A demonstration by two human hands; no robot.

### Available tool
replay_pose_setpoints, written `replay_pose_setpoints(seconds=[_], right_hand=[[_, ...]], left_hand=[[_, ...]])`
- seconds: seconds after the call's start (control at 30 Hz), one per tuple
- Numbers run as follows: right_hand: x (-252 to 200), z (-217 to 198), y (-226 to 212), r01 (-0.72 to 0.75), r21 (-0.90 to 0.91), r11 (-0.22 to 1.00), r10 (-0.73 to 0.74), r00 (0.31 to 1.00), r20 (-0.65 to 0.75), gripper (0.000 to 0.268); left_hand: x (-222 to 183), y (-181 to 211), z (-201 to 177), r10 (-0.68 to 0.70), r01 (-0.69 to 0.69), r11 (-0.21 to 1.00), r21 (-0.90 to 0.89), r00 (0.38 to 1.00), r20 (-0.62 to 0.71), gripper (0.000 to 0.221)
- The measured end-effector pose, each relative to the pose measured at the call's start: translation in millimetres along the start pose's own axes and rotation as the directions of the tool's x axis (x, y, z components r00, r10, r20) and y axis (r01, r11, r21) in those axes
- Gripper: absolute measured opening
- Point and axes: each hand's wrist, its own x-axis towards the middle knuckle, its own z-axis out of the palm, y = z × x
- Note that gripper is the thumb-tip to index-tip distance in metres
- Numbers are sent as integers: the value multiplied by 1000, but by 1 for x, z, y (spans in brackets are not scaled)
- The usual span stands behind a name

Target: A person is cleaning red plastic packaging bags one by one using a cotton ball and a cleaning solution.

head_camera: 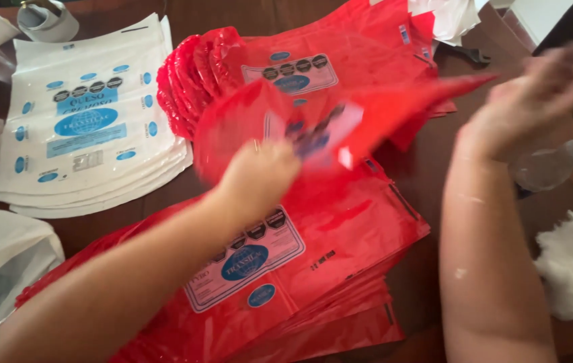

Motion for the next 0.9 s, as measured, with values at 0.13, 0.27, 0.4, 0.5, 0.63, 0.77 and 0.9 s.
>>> replay_pose_setpoints(seconds=[0.13,0.27,0.4,0.5,0.63,0.77,0.9], right_hand=[[2,16,-62,-185,50,981,191,972,-138,43],[-23,23,-75,-203,-69,977,214,899,383,20],[-55,34,5,-185,-459,869,397,814,424,23],[-69,39,35,-288,-634,718,648,608,458,30],[-66,48,59,-343,-674,654,748,425,510,44],[-57,51,93,17,-724,689,634,470,614,32],[-61,70,91,174,-693,699,547,493,676,35]], left_hand=[[-35,36,-27,147,-100,978,-182,952,267,15],[6,32,-89,248,83,869,-489,780,574,55],[75,23,2,-2,39,870,-491,997,77,63],[126,1,37,-107,245,877,-414,938,329,90],[117,2,61,-146,359,833,-422,877,458,99],[91,10,60,-132,390,812,-434,847,514,98],[81,12,51,-153,411,783,-466,854,497,95]])
